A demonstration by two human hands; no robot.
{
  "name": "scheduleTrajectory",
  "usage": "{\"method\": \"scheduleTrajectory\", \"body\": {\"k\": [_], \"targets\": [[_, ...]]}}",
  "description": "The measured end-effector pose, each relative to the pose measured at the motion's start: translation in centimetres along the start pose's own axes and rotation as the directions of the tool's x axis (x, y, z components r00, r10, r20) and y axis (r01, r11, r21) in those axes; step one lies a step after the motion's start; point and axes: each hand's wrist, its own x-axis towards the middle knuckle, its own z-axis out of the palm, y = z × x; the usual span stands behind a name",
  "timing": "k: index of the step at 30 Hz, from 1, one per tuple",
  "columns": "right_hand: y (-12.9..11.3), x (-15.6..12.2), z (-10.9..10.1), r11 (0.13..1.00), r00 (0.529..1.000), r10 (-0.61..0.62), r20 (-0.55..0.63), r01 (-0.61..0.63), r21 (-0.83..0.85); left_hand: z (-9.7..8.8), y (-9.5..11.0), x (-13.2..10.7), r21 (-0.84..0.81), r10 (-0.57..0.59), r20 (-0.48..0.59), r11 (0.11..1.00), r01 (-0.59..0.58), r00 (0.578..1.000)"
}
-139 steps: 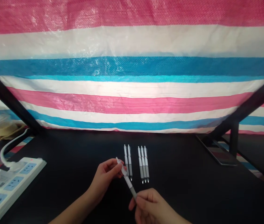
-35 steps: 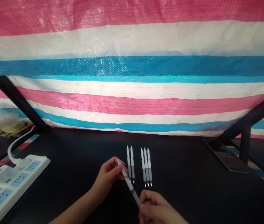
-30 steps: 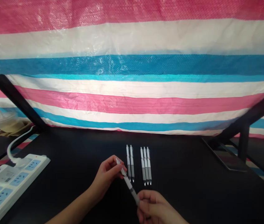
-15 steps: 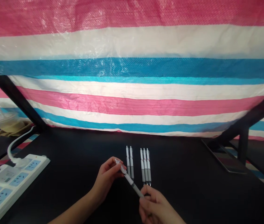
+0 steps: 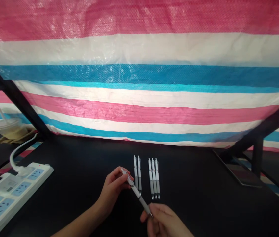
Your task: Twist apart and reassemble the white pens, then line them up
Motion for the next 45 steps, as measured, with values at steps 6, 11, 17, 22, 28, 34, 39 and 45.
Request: {"method": "scheduleTrajectory", "body": {"k": [6,11,17,22,28,34,39,45], "targets": [[0.0,0.2,-0.2,0.996,1.000,-0.020,0.011,0.021,-0.089,0.0,0.1,-0.1,0.009,0.000,0.003,1.000,0.000,1.000],[-0.3,-0.1,0.3,1.000,0.998,0.007,-0.057,-0.008,-0.013,0.0,0.2,-0.1,0.018,0.019,-0.001,1.000,-0.019,1.000],[-0.4,0.1,0.1,0.999,1.000,0.014,-0.017,-0.014,-0.034,0.1,0.1,0.0,0.018,0.024,0.011,1.000,-0.025,1.000],[-0.1,0.1,0.2,0.999,1.000,-0.003,-0.024,0.002,-0.041,0.1,0.2,-0.2,0.034,0.028,0.023,0.999,-0.029,0.999],[-0.1,-0.3,0.4,0.998,0.999,0.052,-0.016,-0.052,0.033,0.3,0.3,-0.3,0.020,0.044,0.129,0.999,-0.047,0.991],[-0.7,-0.7,0.6,0.997,0.998,0.068,-0.007,-0.068,0.033,0.7,0.1,-0.5,0.063,0.049,0.142,0.996,-0.059,0.989],[-1.0,-1.2,1.2,0.998,0.999,0.042,-0.013,-0.041,0.038,0.8,0.2,-0.8,0.138,0.066,0.107,0.987,-0.081,0.992],[-1.6,-1.1,1.3,0.998,0.998,0.056,0.037,-0.058,0.038,0.7,0.2,-0.6,0.089,0.042,0.057,0.995,-0.047,0.997]]}}
